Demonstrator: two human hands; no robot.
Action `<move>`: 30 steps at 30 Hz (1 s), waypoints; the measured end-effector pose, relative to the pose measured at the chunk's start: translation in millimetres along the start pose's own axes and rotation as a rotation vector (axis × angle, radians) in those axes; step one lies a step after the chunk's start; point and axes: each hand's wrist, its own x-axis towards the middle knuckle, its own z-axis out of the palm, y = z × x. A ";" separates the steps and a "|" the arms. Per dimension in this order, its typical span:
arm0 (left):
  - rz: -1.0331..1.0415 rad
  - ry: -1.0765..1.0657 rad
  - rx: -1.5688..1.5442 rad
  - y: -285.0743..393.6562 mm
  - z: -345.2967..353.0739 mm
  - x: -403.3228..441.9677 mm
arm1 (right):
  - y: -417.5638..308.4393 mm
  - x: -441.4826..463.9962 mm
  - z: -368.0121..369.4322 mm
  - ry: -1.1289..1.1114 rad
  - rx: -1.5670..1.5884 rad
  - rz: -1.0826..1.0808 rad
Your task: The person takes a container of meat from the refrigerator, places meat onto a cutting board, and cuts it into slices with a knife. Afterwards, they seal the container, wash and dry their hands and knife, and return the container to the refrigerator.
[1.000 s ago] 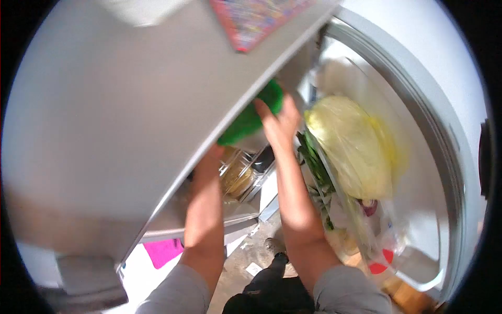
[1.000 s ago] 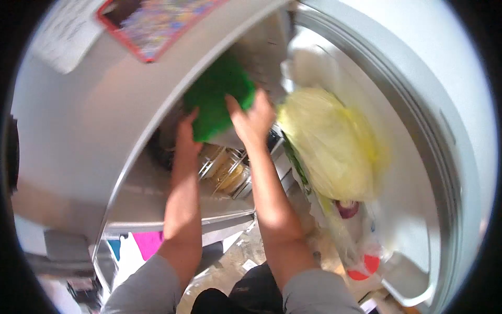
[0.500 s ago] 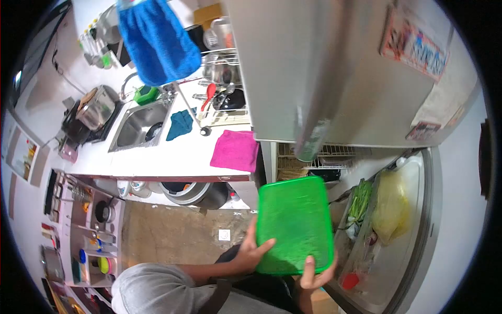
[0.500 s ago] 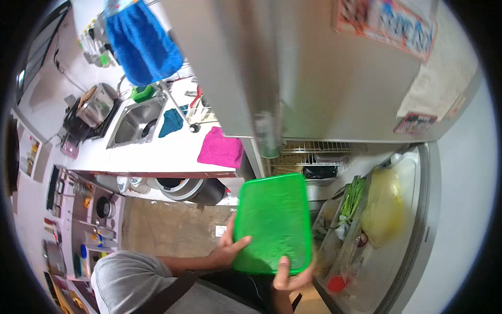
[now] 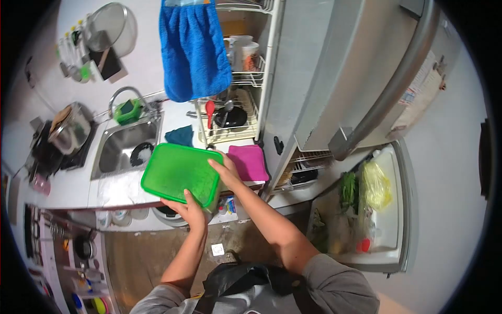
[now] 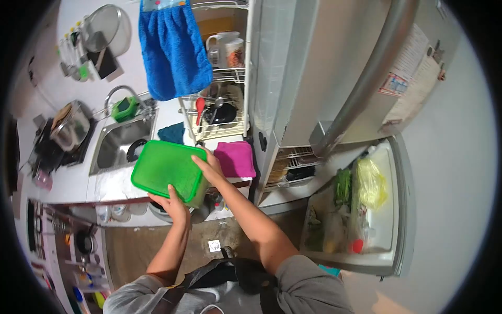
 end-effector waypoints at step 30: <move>0.406 -0.472 -0.343 120.8 -50.7 157.0 | -186.8 -330.7 -254.6 0.993 -0.080 0.228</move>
